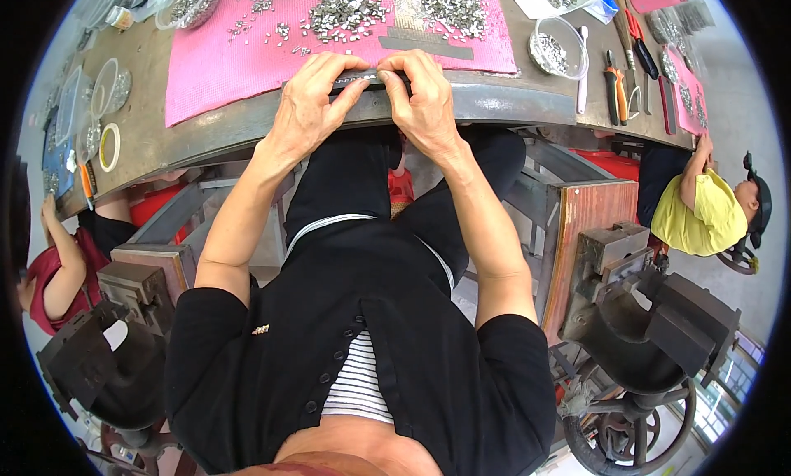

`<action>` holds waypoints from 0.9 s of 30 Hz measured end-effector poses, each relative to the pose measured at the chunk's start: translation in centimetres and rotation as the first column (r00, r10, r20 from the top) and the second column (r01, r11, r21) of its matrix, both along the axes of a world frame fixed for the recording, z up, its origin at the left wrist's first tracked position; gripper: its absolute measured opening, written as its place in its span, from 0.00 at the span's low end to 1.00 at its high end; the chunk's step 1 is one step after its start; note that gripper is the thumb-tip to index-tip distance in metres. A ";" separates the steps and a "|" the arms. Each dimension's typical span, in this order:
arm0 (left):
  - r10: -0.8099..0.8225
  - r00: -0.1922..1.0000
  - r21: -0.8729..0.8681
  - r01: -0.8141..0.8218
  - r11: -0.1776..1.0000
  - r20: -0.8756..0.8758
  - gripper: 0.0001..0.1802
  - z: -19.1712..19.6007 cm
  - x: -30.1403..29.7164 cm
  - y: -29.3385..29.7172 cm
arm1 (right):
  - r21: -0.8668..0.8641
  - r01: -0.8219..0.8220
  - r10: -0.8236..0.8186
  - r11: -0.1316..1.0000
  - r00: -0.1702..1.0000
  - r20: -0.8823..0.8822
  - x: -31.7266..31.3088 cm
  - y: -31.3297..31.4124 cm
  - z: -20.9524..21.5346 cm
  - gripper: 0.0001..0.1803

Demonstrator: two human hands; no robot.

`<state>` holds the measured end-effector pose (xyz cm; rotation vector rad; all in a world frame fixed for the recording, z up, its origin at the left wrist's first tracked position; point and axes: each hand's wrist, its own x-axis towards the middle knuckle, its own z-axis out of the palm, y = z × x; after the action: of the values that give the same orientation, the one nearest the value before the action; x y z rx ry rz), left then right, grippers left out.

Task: Assembling small metal components by placing them into a jig and processing them with a hand-operated press.

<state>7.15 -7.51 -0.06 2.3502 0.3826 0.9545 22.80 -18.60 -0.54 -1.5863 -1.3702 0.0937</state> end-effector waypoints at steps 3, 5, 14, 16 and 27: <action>0.021 1.000 0.016 -0.021 1.000 0.003 0.14 0.0 -0.2 0.0 | -0.037 -0.027 0.029 0.999 0.998 0.058 0.3 0.0 0.4 0.05; 0.019 1.000 -0.002 -0.020 1.000 -0.011 0.14 0.0 -0.1 -0.2 | -0.041 -0.044 0.046 0.998 0.997 0.059 0.3 0.0 0.4 0.04; -0.337 0.898 0.159 0.303 0.940 0.281 0.15 1.1 2.6 -8.9 | 0.644 0.308 0.423 0.701 0.548 -0.722 20.7 -10.1 11.2 0.12; -0.490 0.793 0.064 0.503 0.862 0.361 0.14 0.4 3.8 -12.3 | 0.923 0.178 0.785 0.340 0.487 -0.383 28.1 -16.8 17.3 0.09; -0.638 0.666 -0.024 0.698 0.715 0.386 0.15 -1.1 4.0 -20.2 | 0.038 0.060 -0.055 0.997 0.991 -0.125 -0.3 -1.4 1.3 0.03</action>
<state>11.10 -27.71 -1.13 1.8538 -0.5176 0.8845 22.53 -20.04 0.72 -1.5577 -1.2219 0.1263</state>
